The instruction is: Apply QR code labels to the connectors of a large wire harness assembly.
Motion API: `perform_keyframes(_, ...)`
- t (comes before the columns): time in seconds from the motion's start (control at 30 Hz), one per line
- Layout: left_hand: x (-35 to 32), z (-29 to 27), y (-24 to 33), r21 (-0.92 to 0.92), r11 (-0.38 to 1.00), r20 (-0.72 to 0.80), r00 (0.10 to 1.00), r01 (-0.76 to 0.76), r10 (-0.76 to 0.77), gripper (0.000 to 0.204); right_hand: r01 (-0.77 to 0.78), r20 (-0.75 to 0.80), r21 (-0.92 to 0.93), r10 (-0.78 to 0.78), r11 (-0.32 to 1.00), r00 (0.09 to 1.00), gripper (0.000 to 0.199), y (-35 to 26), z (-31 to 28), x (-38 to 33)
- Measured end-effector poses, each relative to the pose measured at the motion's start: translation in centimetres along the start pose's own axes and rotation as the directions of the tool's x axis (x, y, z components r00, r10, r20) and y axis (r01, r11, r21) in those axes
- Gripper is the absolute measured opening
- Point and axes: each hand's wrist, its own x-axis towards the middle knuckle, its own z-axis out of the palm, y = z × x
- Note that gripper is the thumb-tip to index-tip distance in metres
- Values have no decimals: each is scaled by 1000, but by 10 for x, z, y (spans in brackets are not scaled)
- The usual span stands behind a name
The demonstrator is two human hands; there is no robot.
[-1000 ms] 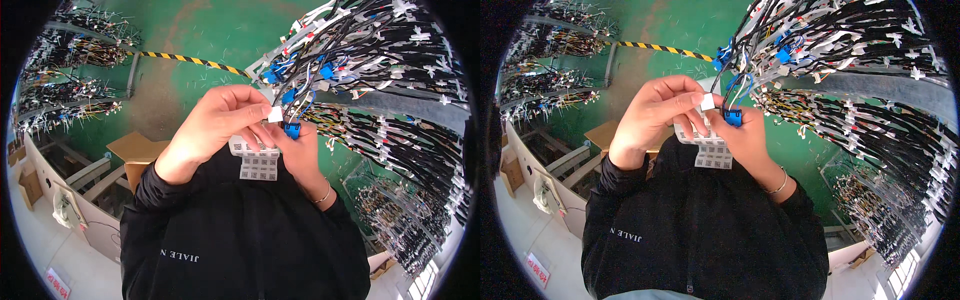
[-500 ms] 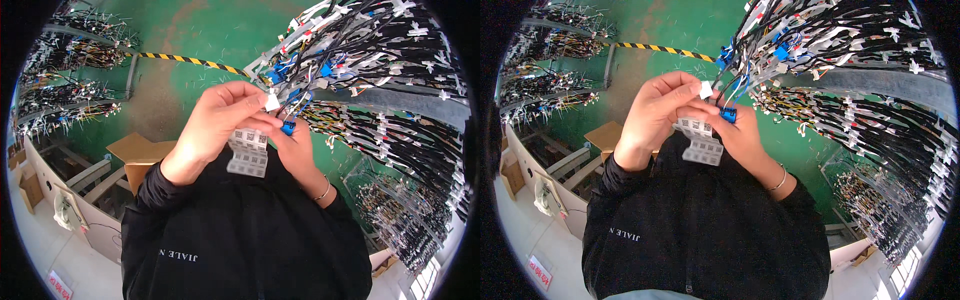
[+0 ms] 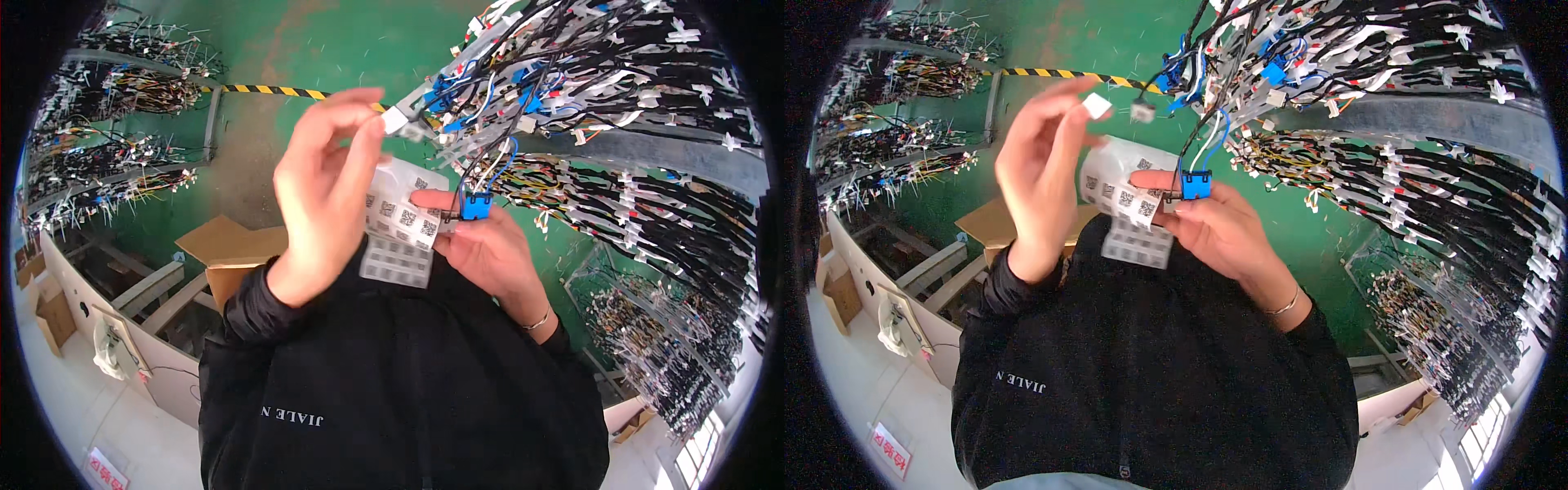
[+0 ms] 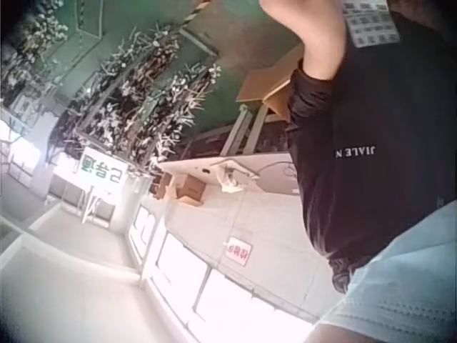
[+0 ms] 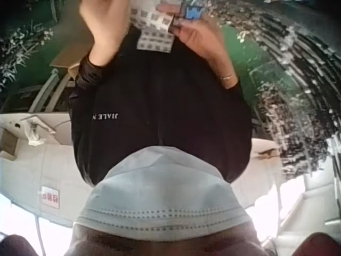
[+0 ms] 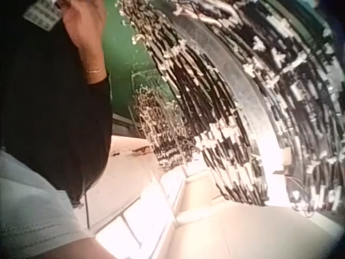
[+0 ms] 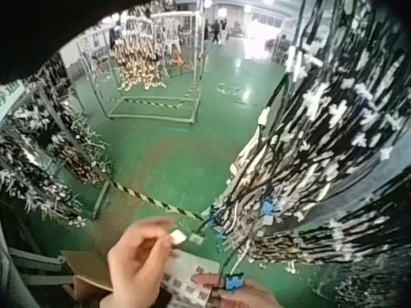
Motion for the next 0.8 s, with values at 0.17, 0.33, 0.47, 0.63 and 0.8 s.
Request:
perform_keyframes(0.17,-26,-3,15,362,722,335,805,-590,490,22,-12,-56,-44,9,999,998,39,10,6,-8)
perform_keyframes(0.33,-24,6,23,3,919,424,832,393,-357,10,23,-60,-458,-57,889,997,24,18,-3,-7)
perform_keyframes(0.47,-18,11,12,-145,830,559,736,539,-381,13,9,-119,-548,-89,836,989,16,23,4,-12)
perform_keyframes(0.63,-11,2,19,16,927,424,838,374,-345,8,197,-33,-534,-253,822,967,22,32,-13,1)
perform_keyframes(0.8,12,-12,-6,-36,953,531,814,300,-236,11,123,56,48,-126,991,990,22,36,-19,21)
